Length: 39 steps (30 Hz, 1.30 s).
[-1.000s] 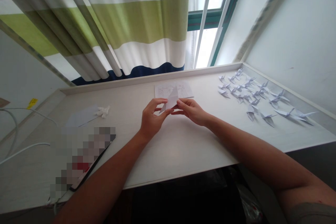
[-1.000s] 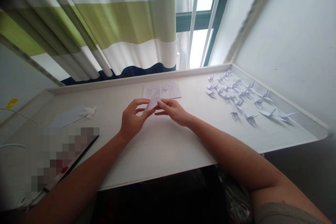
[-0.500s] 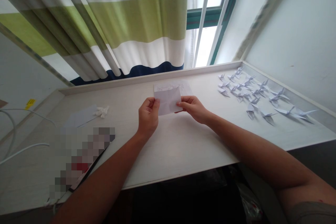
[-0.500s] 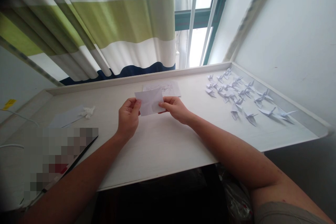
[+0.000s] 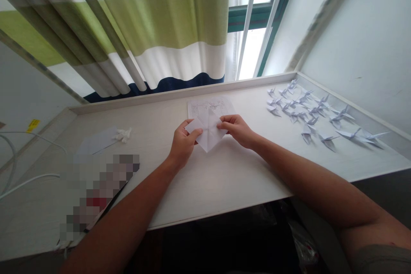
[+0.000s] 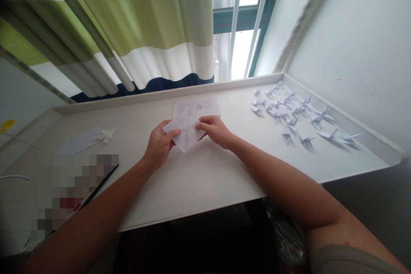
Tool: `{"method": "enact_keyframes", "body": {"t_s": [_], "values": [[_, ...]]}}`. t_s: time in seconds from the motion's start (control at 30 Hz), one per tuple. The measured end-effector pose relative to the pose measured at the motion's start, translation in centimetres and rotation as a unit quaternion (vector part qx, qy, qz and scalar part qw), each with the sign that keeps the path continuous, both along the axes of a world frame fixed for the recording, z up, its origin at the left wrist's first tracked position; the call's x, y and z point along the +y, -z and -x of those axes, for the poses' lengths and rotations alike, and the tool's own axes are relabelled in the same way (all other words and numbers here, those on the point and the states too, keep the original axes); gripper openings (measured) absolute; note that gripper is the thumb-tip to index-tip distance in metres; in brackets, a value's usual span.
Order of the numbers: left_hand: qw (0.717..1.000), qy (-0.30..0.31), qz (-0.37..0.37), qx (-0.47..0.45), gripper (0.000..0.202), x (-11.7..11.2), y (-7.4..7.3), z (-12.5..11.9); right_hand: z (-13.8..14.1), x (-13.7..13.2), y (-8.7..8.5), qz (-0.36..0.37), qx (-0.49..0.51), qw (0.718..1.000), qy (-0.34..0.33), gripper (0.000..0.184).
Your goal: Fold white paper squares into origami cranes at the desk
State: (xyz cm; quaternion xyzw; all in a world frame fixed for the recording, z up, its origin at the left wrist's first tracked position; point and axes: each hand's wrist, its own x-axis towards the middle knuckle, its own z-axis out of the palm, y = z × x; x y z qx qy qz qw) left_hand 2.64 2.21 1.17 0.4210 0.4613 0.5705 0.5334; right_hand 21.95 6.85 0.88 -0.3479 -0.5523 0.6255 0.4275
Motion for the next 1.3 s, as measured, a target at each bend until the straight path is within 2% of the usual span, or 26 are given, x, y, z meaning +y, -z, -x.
{"method": "enact_keyframes", "body": {"t_s": [0.23,0.47,0.67,0.9,1.03,1.3], "values": [[1.000,0.010,0.015,0.007,0.048,0.0,-0.1,0.2,0.1,0.1,0.1,0.009,-0.009,1.000,0.016,0.018],[0.999,0.007,0.012,0.029,0.042,-0.2,0.0,0.2,0.4,-0.4,0.0,-0.003,-0.038,0.999,-0.004,0.029],[0.998,0.010,0.019,0.059,0.035,-0.2,0.1,0.4,0.2,-0.1,0.0,-0.019,-0.056,0.998,0.009,0.022],[0.994,0.052,0.007,0.101,0.033,0.7,0.3,1.4,-0.2,0.4,0.3,-0.011,-0.008,1.000,0.012,0.021],[0.993,0.092,0.008,0.075,0.035,1.2,0.5,1.9,-0.7,1.1,0.7,0.007,0.031,0.999,0.006,0.024],[0.998,0.066,0.006,0.011,0.035,1.7,0.5,2.3,-0.9,1.8,1.2,0.065,0.052,0.996,0.010,0.022]]}}
